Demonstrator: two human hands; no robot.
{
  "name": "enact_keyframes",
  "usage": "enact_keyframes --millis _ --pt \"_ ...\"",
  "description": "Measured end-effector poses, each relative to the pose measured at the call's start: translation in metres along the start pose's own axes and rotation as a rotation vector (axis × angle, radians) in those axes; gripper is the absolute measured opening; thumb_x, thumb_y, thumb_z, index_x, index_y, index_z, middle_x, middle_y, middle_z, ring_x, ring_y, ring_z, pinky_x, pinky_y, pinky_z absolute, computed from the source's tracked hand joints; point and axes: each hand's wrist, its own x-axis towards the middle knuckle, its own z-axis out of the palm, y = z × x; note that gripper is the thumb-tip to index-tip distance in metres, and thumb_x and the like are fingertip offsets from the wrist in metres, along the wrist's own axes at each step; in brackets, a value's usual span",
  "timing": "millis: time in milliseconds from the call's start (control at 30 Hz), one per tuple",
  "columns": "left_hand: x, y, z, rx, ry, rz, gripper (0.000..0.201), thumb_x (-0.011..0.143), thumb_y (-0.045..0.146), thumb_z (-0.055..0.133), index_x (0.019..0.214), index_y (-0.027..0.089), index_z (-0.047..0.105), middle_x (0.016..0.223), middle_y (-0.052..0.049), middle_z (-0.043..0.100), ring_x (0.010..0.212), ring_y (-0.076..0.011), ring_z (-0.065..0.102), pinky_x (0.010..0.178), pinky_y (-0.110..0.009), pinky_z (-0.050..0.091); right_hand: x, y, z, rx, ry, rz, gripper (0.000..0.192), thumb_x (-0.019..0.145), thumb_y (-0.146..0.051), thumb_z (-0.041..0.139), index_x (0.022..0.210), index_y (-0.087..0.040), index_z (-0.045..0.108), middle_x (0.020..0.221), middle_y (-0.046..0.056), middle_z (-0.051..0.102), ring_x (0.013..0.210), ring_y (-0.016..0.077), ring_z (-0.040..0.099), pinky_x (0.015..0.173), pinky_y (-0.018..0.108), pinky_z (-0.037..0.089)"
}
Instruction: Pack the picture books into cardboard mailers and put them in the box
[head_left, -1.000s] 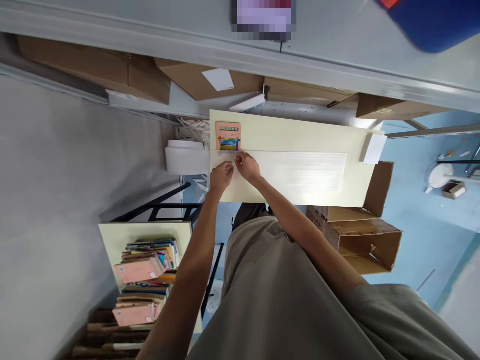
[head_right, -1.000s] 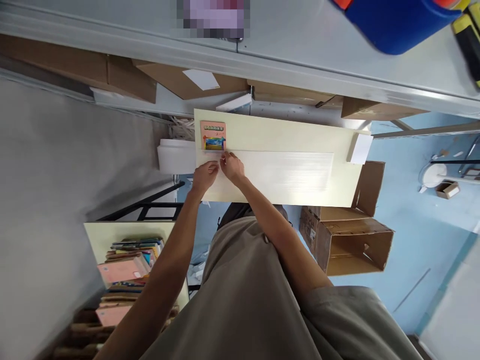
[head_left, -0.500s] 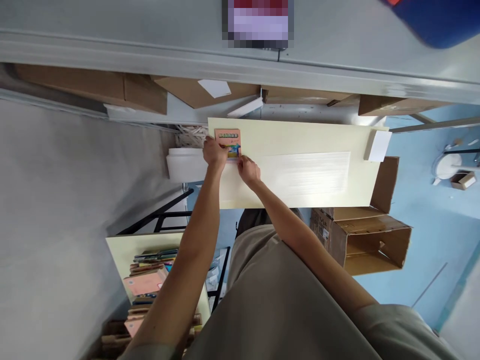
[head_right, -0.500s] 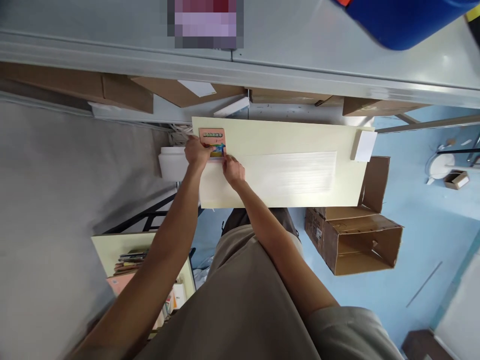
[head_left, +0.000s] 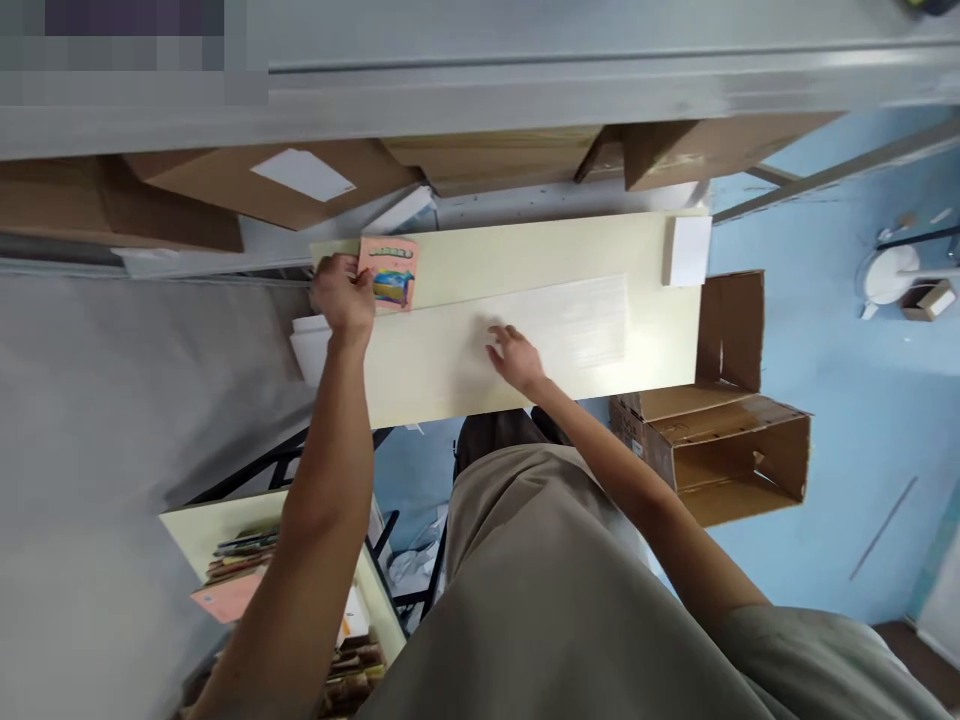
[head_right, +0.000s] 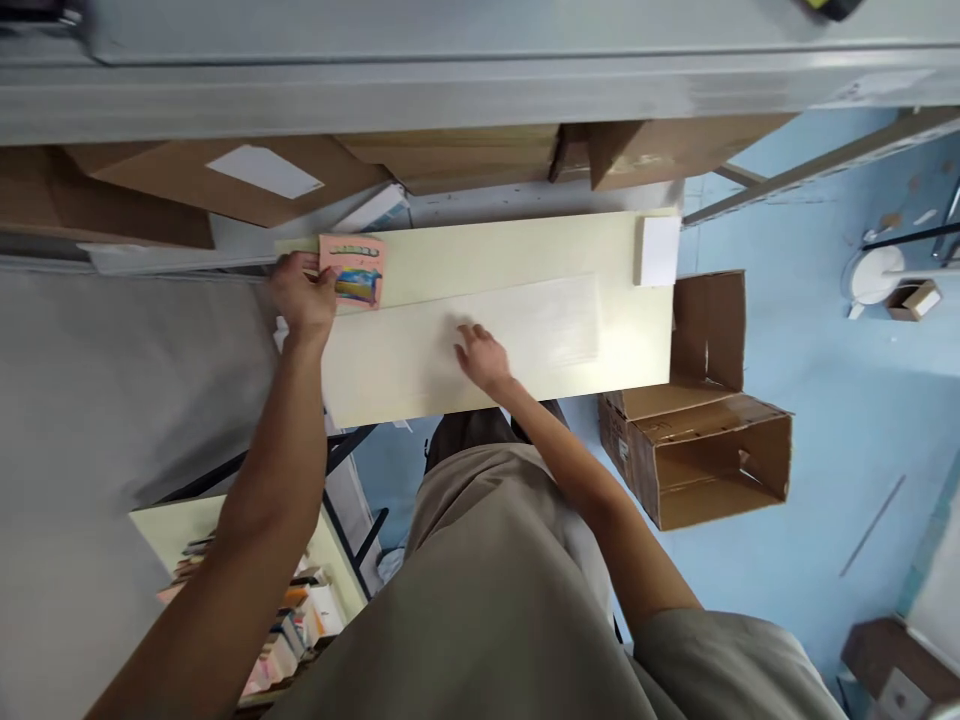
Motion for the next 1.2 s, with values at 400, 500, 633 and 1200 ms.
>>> enact_keyframes --millis 400,500,633,1200 --pt "-0.187 0.190 0.116 -1.005 -0.584 -0.228 0.057 0.085 0.072 0.092 0.104 0.022 0.073 0.106 -0.007 0.081 0.101 -0.0262 0.080 0.089 -0.041 0.067 -0.081 0.228 -0.094 0.490 0.216 0.116 0.045 0.103 -0.067 0.060 0.118 -0.026 0.069 0.099 0.009 0.081 0.092 0.0272 0.079 0.095 0.047 0.068" --pt "-0.227 0.193 0.157 -0.940 -0.615 -0.383 0.056 0.079 0.069 0.095 0.098 0.020 0.073 0.099 -0.009 0.081 0.094 -0.0273 0.079 0.082 -0.040 0.065 -0.079 0.236 -0.094 0.595 0.219 0.109 0.052 0.104 -0.076 0.054 0.116 -0.027 0.067 0.094 0.006 0.080 0.085 0.0253 0.079 0.092 0.046 0.068" --pt "-0.245 0.183 0.180 -0.647 -0.461 -0.358 0.039 0.082 0.055 0.092 0.084 0.023 0.070 0.085 -0.006 0.078 0.088 -0.0257 0.075 0.084 -0.037 0.061 -0.076 0.237 -0.093 0.612 0.219 0.110 0.050 0.105 -0.076 0.054 0.116 -0.028 0.064 0.091 0.005 0.079 0.084 0.0246 0.079 0.092 0.046 0.067" --pt "-0.242 0.181 0.186 -0.569 -0.325 -0.386 0.026 0.088 0.044 0.083 0.087 0.025 0.065 0.086 -0.003 0.076 0.085 -0.0227 0.071 0.083 -0.034 0.057 -0.054 0.233 -0.132 0.177 0.394 0.322 0.026 0.103 -0.048 0.063 0.109 -0.023 0.065 0.113 0.020 0.080 0.108 0.0361 0.079 0.106 0.057 0.062"
